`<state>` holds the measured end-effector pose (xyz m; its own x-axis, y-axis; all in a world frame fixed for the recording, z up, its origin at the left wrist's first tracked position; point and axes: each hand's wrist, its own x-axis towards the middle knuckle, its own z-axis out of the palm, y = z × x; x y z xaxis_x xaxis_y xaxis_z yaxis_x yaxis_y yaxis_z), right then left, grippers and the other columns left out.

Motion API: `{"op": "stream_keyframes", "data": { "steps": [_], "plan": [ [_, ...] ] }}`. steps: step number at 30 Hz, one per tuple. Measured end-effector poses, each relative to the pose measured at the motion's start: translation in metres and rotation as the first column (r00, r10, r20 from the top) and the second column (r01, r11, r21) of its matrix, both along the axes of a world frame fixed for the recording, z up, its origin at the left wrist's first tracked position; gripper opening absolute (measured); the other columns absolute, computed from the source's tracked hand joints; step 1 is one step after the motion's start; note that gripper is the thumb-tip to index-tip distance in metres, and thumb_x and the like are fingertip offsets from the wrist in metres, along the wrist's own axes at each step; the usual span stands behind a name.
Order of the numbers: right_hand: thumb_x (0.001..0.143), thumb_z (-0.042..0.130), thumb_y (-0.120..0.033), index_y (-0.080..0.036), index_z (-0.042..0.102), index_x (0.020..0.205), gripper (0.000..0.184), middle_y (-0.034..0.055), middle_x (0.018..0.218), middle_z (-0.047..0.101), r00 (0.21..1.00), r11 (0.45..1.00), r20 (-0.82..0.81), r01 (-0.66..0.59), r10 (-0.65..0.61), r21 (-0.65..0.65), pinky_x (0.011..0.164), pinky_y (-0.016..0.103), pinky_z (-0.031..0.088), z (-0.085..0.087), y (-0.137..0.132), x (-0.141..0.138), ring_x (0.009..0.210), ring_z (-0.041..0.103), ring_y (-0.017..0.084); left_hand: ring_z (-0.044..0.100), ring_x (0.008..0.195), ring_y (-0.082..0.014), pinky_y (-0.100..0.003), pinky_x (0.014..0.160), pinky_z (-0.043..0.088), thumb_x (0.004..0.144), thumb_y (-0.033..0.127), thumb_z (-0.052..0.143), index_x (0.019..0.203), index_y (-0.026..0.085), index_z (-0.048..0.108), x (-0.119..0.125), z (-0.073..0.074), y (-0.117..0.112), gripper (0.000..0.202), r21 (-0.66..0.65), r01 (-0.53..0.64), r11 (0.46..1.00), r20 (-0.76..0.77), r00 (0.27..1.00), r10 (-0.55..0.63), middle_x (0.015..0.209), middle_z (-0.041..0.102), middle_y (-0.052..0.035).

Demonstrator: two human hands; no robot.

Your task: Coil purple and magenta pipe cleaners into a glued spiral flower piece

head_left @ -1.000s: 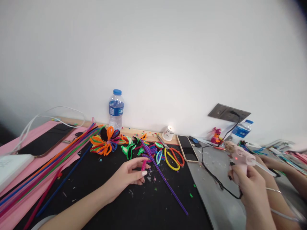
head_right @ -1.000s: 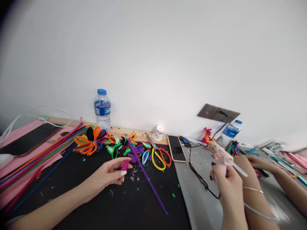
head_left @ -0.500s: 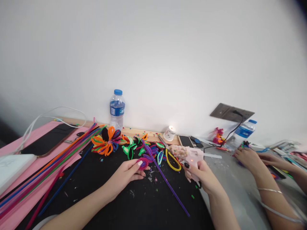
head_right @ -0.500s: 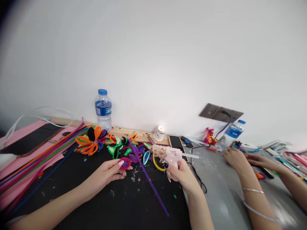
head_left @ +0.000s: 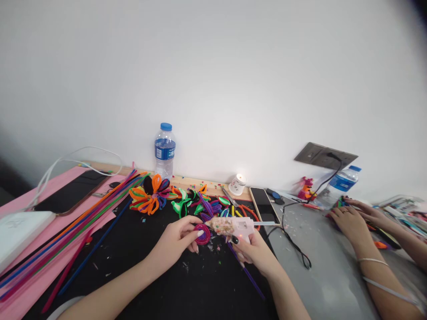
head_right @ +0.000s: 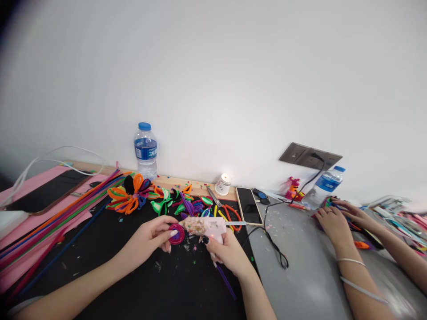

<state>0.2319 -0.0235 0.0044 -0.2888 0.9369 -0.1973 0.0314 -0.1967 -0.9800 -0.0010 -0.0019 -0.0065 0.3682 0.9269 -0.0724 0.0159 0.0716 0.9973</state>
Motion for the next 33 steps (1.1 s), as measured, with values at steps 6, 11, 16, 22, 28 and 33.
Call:
{"op": "stream_keyframes", "data": {
  "steps": [6, 11, 16, 22, 28, 33],
  "plan": [
    [0.073, 0.064, -0.053, -0.019, 0.046, 0.084, 0.041, -0.0120, 0.045, 0.035, 1.000, 0.999, -0.004, 0.017, -0.017, -0.029, 0.034, 0.018, 0.025, -0.0039, -0.0002, 0.0009, 0.034, 0.025, 0.003, 0.059, 0.051, -0.0143, -0.027, 0.055, 0.050, 0.080, 0.034, 0.055, 0.093, 0.016, 0.055, -0.0003, -0.0004, 0.0009, 0.022, -0.004, -0.015, 1.000, 0.046, 0.999, 0.015, 0.060, 0.061, 0.0012],
    [0.073, 0.064, -0.054, -0.018, 0.046, 0.083, 0.040, -0.0124, 0.044, 0.034, 1.000, 0.999, 0.004, 0.028, -0.028, -0.035, 0.034, 0.018, 0.023, -0.0029, 0.0003, 0.0006, 0.033, 0.024, 0.003, 0.058, 0.050, -0.0134, -0.027, 0.054, 0.049, 0.079, 0.032, 0.055, 0.092, 0.016, 0.054, 0.0003, 0.0026, -0.0004, 0.021, -0.024, -0.017, 1.000, 0.059, 0.998, 0.019, 0.059, 0.060, 0.0018],
    [0.074, 0.064, -0.052, -0.018, 0.048, 0.083, 0.039, -0.0119, 0.046, 0.036, 1.000, 0.999, -0.002, 0.004, -0.004, -0.037, 0.034, 0.018, 0.027, -0.0011, -0.0003, 0.0013, 0.034, 0.025, 0.003, 0.057, 0.050, -0.0127, -0.026, 0.053, 0.048, 0.079, 0.032, 0.055, 0.092, 0.015, 0.054, 0.0007, 0.0037, -0.0005, 0.021, -0.028, -0.012, 1.000, 0.060, 0.998, 0.014, 0.061, 0.060, 0.0018],
    [0.073, 0.064, -0.053, -0.018, 0.049, 0.082, 0.039, -0.0111, 0.046, 0.037, 1.000, 0.998, 0.009, 0.013, -0.013, -0.064, 0.034, 0.018, 0.025, -0.0034, 0.0003, 0.0020, 0.034, 0.026, 0.003, 0.058, 0.050, -0.0134, -0.027, 0.054, 0.049, 0.079, 0.033, 0.056, 0.092, 0.016, 0.055, -0.0004, 0.0002, -0.0004, 0.022, -0.015, -0.006, 1.000, 0.059, 0.998, 0.007, 0.060, 0.061, 0.0015],
    [0.073, 0.064, -0.053, -0.018, 0.049, 0.083, 0.039, -0.0113, 0.046, 0.036, 1.000, 0.998, -0.004, 0.014, -0.014, -0.063, 0.034, 0.017, 0.026, -0.0035, -0.0003, 0.0024, 0.034, 0.026, 0.003, 0.058, 0.050, -0.0138, -0.027, 0.053, 0.049, 0.078, 0.035, 0.057, 0.092, 0.016, 0.055, -0.0001, 0.0007, -0.0005, 0.023, -0.027, -0.020, 0.999, 0.073, 0.997, 0.022, 0.062, 0.061, 0.0016],
    [0.072, 0.065, -0.055, -0.018, 0.049, 0.083, 0.042, -0.0112, 0.046, 0.036, 1.000, 0.997, -0.003, 0.018, -0.018, -0.076, 0.033, 0.018, 0.026, -0.0027, -0.0003, 0.0026, 0.034, 0.026, 0.003, 0.058, 0.050, -0.0139, -0.027, 0.054, 0.049, 0.078, 0.035, 0.057, 0.091, 0.017, 0.055, 0.0008, 0.0023, -0.0005, 0.023, -0.017, -0.018, 1.000, 0.063, 0.998, 0.019, 0.061, 0.060, 0.0018]
  ]
}}
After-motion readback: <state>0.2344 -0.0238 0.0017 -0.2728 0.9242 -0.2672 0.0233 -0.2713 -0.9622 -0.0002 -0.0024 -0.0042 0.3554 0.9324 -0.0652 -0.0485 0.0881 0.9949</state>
